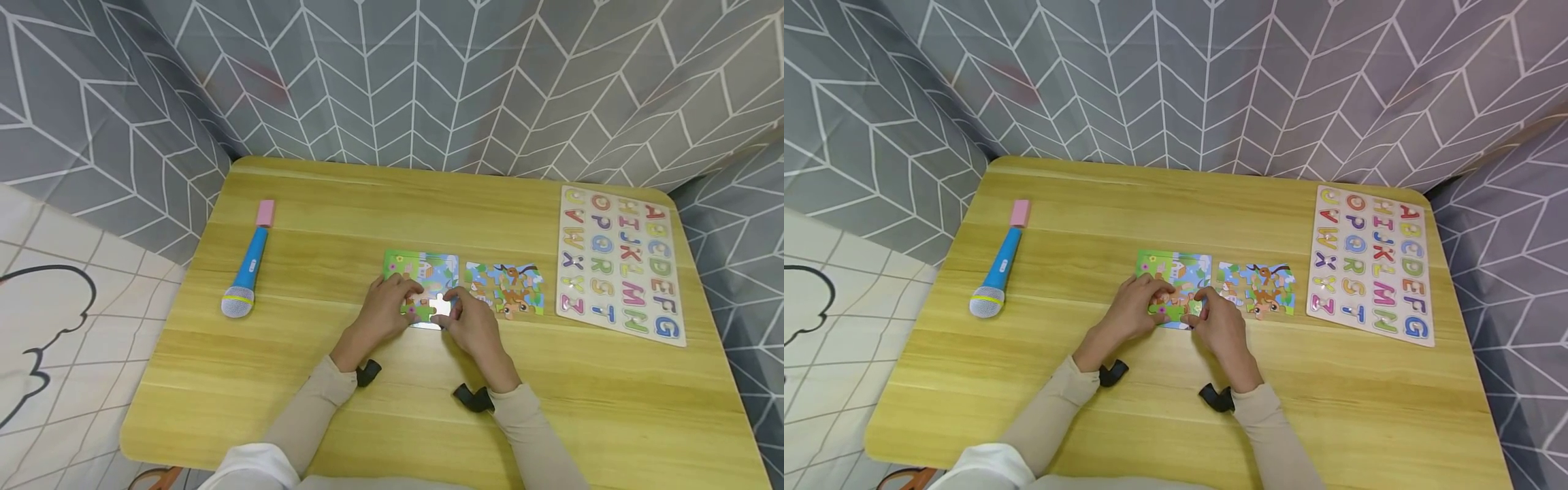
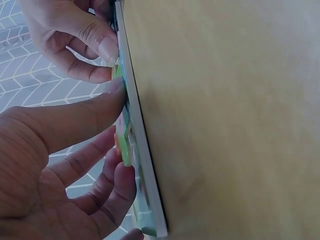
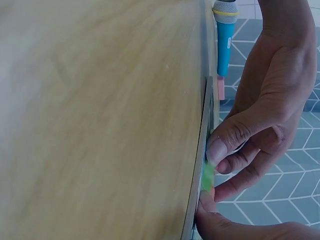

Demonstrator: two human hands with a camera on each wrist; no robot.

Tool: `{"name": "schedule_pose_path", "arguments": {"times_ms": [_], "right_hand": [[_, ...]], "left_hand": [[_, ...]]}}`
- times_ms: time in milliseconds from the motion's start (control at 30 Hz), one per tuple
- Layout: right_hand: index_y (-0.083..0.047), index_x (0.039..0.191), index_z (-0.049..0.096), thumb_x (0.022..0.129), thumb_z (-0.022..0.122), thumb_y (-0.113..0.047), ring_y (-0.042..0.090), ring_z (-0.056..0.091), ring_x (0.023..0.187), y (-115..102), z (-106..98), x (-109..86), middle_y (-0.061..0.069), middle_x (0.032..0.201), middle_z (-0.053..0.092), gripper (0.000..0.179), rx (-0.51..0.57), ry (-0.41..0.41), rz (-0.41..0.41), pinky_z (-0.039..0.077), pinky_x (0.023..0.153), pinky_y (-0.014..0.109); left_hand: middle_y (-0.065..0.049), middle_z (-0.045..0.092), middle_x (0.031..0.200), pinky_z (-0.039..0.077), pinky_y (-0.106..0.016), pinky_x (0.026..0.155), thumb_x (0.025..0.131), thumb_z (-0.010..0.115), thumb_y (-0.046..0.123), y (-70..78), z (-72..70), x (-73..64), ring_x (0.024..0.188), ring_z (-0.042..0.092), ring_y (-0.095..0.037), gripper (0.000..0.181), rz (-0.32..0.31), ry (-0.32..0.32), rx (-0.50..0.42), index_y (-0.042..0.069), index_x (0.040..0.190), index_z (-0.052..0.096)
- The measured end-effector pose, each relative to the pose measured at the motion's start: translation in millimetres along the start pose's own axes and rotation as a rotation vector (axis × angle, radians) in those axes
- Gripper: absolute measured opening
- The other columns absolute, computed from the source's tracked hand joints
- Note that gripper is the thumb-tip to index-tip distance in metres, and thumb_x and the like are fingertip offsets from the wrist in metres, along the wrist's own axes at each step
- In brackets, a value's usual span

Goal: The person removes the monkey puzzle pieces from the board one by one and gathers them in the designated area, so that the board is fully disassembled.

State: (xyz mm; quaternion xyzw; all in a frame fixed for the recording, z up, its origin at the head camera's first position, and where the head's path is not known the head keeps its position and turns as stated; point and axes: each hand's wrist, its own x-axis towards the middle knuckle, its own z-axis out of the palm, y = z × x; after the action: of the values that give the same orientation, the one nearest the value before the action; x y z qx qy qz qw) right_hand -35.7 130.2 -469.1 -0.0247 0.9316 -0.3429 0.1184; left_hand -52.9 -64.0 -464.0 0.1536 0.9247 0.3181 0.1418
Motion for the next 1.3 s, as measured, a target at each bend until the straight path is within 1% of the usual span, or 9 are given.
{"name": "schedule_pose_path", "arguments": {"times_ms": [133,233,333,433,600,733,800,967,1300], "right_hand": [[-0.003,0.113,0.065,0.079,0.086,-0.025,0.012,0.047,0.054,0.8,0.6,0.2,0.002,0.067,0.058,0.046,0.003,-0.001,-0.014,0.039,0.053,0.023],[-0.003,0.114,0.064,0.08,0.085,-0.025,0.012,0.047,0.055,1.2,0.4,0.5,0.002,0.067,0.058,0.046,0.007,-0.007,-0.011,0.04,0.054,0.023],[-0.004,0.115,0.064,0.081,0.085,-0.026,0.013,0.048,0.056,1.1,-0.6,1.2,0.002,0.068,0.058,0.046,0.007,-0.019,-0.003,0.04,0.055,0.025],[-0.004,0.115,0.063,0.082,0.084,-0.027,0.013,0.049,0.057,0.7,-1.6,2.1,0.002,0.069,0.059,0.045,0.003,-0.035,0.003,0.041,0.057,0.026],[-0.005,0.123,0.061,0.082,0.084,-0.026,0.013,0.05,0.057,-2.5,-3.4,2.7,0.002,0.071,0.062,0.052,-0.02,-0.05,-0.001,0.042,0.057,0.026],[-0.008,0.139,0.055,0.082,0.084,-0.024,0.012,0.051,0.057,-7.9,-3.0,2.9,0.001,0.071,0.063,0.066,-0.005,-0.058,-0.03,0.042,0.058,0.026],[-0.009,0.141,0.055,0.082,0.084,-0.023,0.012,0.051,0.057,-11.2,-1.4,3.0,0.001,0.07,0.063,0.067,0.005,-0.061,-0.048,0.042,0.057,0.025],[-0.008,0.13,0.065,0.082,0.084,-0.022,0.01,0.05,0.056,-18.6,3.9,5.0,0.0,0.068,0.062,0.054,0.002,-0.062,-0.074,0.041,0.054,0.024],[-0.006,0.114,0.071,0.08,0.085,-0.019,0.01,0.05,0.059,-25.8,9.6,8.6,-0.001,0.07,0.062,0.039,-0.017,-0.071,-0.069,0.04,0.057,0.023]], "left_hand": [[-0.003,0.061,0.108,0.036,-0.052,0.117,0.083,0.083,0.021,-5.1,-2.9,-2.0,0.104,0.059,-0.022,0.049,0.002,-0.002,-0.036,0.013,0.129,0.065],[-0.007,0.057,0.132,0.043,-0.049,0.111,0.08,0.087,0.024,-10.0,-7.7,-3.4,0.125,0.053,-0.028,0.063,-0.005,-0.008,-0.043,0.014,0.136,0.061],[-0.009,0.039,0.158,0.034,-0.054,0.121,0.076,0.089,0.027,-14.7,-11.9,-4.0,0.147,0.036,-0.034,0.081,-0.022,-0.044,-0.014,0.015,0.147,0.052],[-0.01,0.017,0.17,0.017,-0.055,0.128,0.075,0.09,0.029,-17.5,-13.9,-4.7,0.157,0.017,-0.036,0.093,-0.039,-0.094,0.002,0.015,0.154,0.042],[-0.01,0.005,0.172,0.012,-0.053,0.13,0.076,0.089,0.03,-18.6,-14.1,-4.2,0.16,0.004,-0.033,0.102,-0.053,-0.119,0.004,0.014,0.159,0.031],[-0.011,0.005,0.172,0.012,-0.053,0.13,0.076,0.089,0.031,-18.5,-15.6,-4.0,0.16,0.004,-0.032,0.103,-0.056,-0.122,0.009,0.013,0.159,0.03],[-0.012,0.005,0.172,0.013,-0.053,0.13,0.076,0.089,0.031,-18.2,-16.6,-4.1,0.16,0.004,-0.032,0.103,-0.055,-0.126,0.012,0.013,0.159,0.03],[-0.012,0.005,0.171,0.012,-0.053,0.13,0.076,0.089,0.031,-18.7,-16.8,-3.6,0.16,0.004,-0.032,0.103,-0.054,-0.134,0.024,0.013,0.159,0.03],[-0.012,0.007,0.171,0.013,-0.053,0.13,0.077,0.088,0.032,-18.9,-17.3,-4.6,0.16,0.005,-0.032,0.099,-0.055,-0.133,0.018,0.013,0.157,0.035]]}}
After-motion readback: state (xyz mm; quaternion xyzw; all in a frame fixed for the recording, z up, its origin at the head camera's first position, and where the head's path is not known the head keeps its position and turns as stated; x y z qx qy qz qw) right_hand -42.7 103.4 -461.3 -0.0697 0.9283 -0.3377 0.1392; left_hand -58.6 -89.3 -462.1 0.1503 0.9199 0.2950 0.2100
